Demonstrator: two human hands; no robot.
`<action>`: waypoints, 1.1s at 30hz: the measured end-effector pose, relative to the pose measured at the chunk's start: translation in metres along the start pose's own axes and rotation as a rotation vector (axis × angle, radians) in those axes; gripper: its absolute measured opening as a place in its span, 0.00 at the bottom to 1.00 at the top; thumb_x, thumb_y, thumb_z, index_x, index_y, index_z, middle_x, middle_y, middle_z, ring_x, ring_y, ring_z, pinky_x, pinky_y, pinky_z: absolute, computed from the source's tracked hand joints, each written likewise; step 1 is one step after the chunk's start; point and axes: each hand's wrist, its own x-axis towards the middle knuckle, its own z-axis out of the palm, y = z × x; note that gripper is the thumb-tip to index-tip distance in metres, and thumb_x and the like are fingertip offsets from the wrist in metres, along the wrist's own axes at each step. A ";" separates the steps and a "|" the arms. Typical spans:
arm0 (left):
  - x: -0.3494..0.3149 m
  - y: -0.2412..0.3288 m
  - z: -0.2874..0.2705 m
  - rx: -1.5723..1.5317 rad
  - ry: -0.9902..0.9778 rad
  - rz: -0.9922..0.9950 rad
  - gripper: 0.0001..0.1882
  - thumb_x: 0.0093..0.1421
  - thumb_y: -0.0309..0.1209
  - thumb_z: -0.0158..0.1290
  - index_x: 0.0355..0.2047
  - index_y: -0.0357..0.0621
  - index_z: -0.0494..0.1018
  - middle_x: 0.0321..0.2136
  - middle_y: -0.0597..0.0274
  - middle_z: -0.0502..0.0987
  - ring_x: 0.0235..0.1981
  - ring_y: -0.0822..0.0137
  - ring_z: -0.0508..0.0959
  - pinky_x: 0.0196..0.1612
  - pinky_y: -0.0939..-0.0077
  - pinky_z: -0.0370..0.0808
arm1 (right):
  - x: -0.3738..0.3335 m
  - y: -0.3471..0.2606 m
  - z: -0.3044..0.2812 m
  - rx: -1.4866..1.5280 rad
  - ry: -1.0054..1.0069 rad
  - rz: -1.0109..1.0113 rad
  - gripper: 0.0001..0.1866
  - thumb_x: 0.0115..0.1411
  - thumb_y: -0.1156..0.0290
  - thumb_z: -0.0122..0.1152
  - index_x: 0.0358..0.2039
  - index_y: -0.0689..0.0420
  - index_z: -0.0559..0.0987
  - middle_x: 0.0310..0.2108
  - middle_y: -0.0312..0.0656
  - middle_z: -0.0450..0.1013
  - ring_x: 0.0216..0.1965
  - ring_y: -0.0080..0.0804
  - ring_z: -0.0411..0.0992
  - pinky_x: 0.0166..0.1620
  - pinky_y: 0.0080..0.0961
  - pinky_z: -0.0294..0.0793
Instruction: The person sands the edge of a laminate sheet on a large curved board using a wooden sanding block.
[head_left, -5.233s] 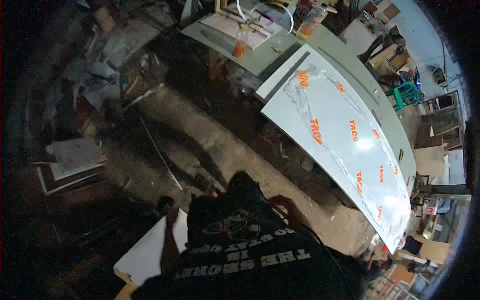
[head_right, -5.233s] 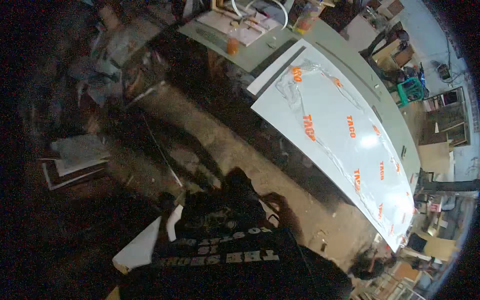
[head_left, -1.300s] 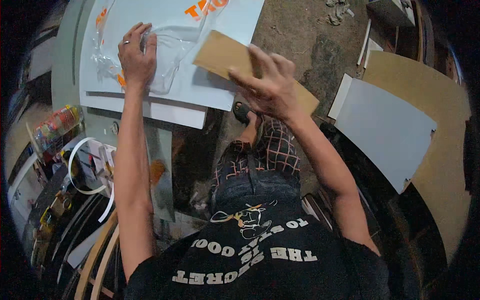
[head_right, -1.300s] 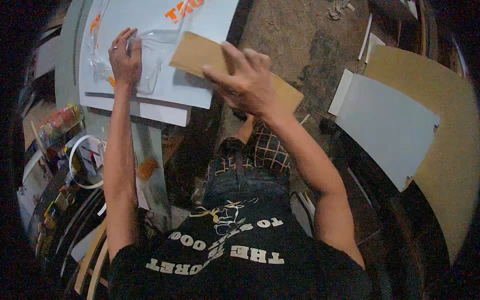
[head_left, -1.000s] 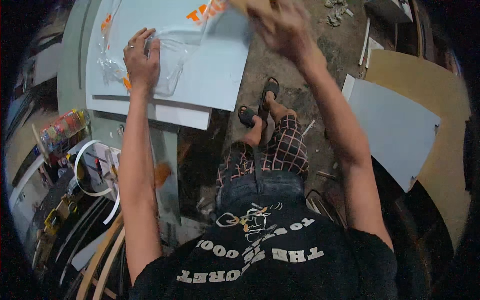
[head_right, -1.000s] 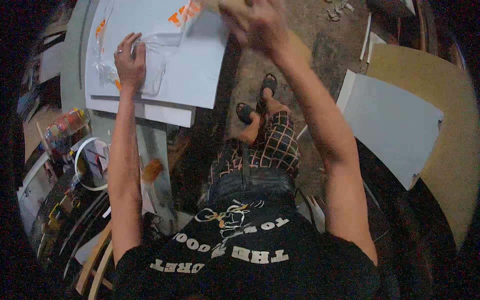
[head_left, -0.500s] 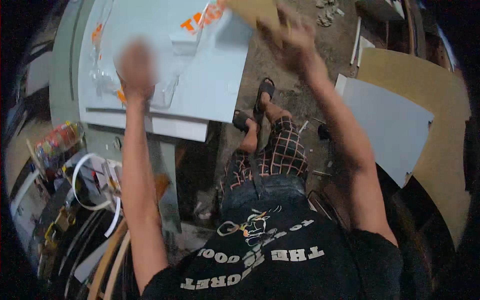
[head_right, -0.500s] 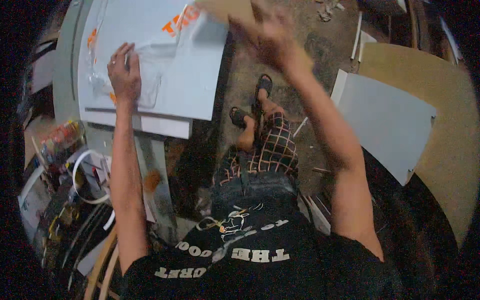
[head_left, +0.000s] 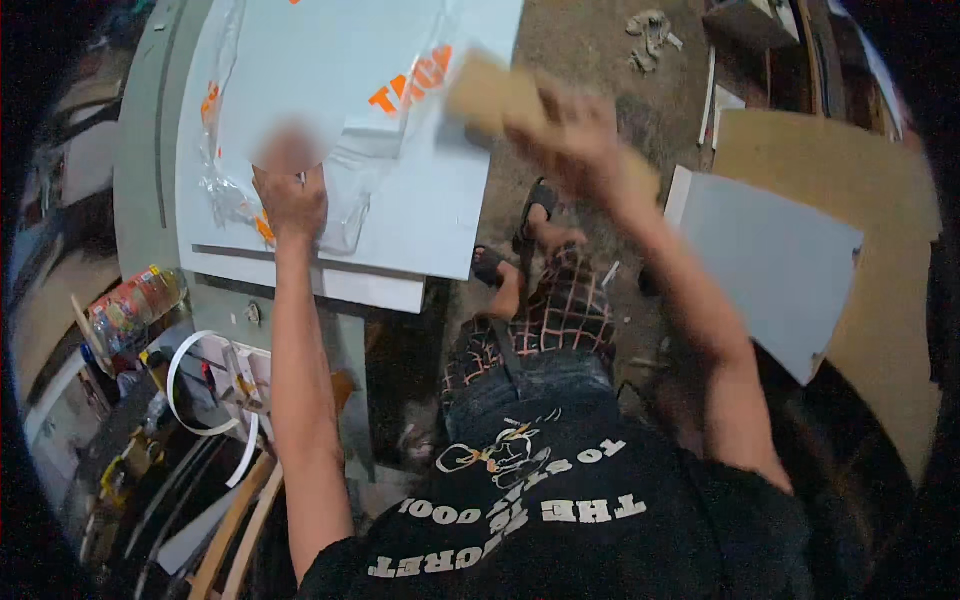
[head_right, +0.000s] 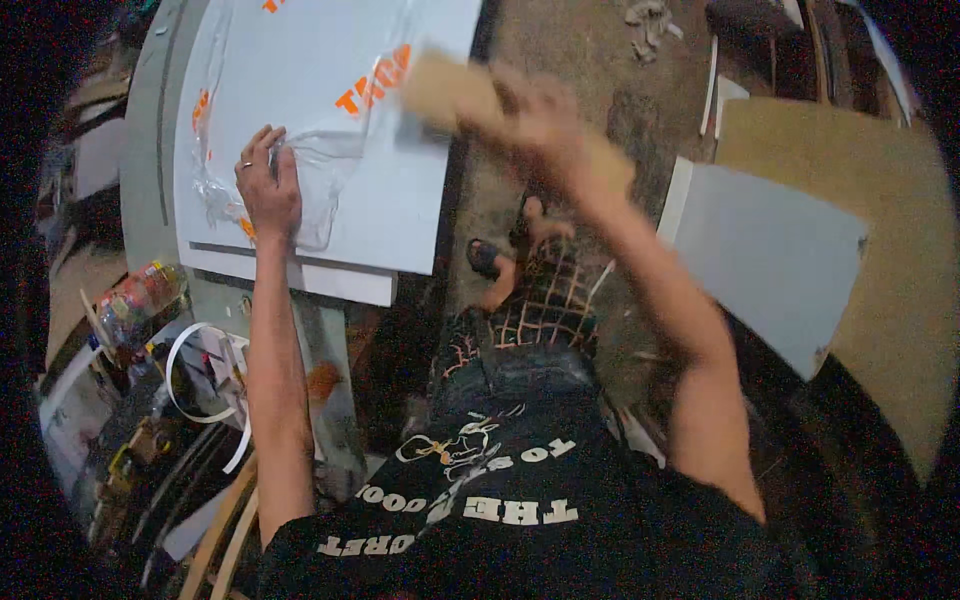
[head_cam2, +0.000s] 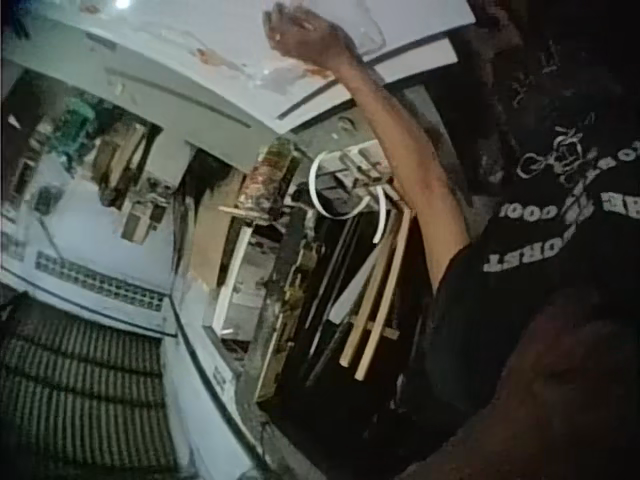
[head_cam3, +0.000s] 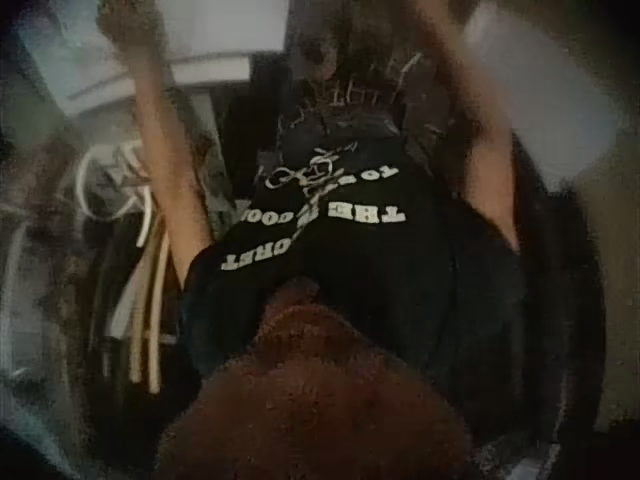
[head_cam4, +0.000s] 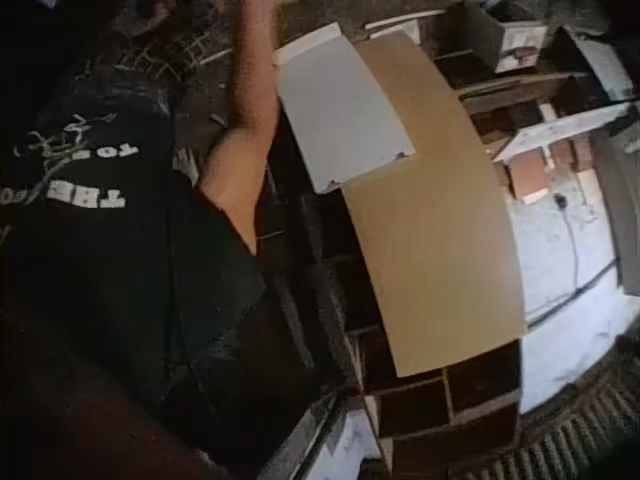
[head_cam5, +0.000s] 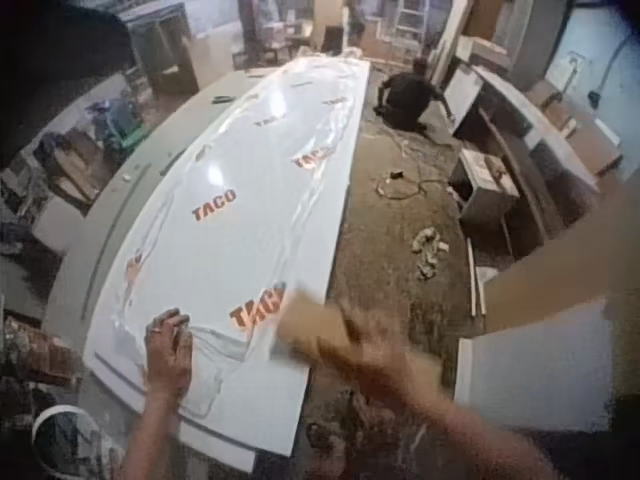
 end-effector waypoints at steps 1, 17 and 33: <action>0.004 0.004 0.005 0.004 -0.011 -0.010 0.16 0.68 0.35 0.52 0.54 0.49 0.77 0.58 0.56 0.76 0.62 0.53 0.70 0.67 0.54 0.61 | -0.035 -0.016 -0.004 0.090 0.012 0.007 0.28 0.58 0.60 0.69 0.58 0.17 0.77 0.64 0.41 0.68 0.61 0.45 0.66 0.57 0.49 0.66; 0.010 0.012 0.002 0.057 -0.064 0.010 0.17 0.68 0.29 0.52 0.56 0.43 0.75 0.60 0.51 0.73 0.62 0.51 0.69 0.66 0.55 0.62 | 0.027 0.051 0.017 0.037 0.083 -0.101 0.30 0.52 0.58 0.71 0.56 0.19 0.78 0.62 0.38 0.70 0.47 0.41 0.70 0.50 0.42 0.70; 0.005 0.005 0.010 -0.024 -0.106 -0.135 0.16 0.71 0.27 0.49 0.57 0.39 0.72 0.63 0.52 0.66 0.64 0.55 0.66 0.66 0.61 0.68 | 0.082 0.082 0.008 0.015 -0.045 -0.022 0.25 0.59 0.62 0.67 0.56 0.23 0.79 0.62 0.46 0.71 0.52 0.45 0.70 0.51 0.45 0.70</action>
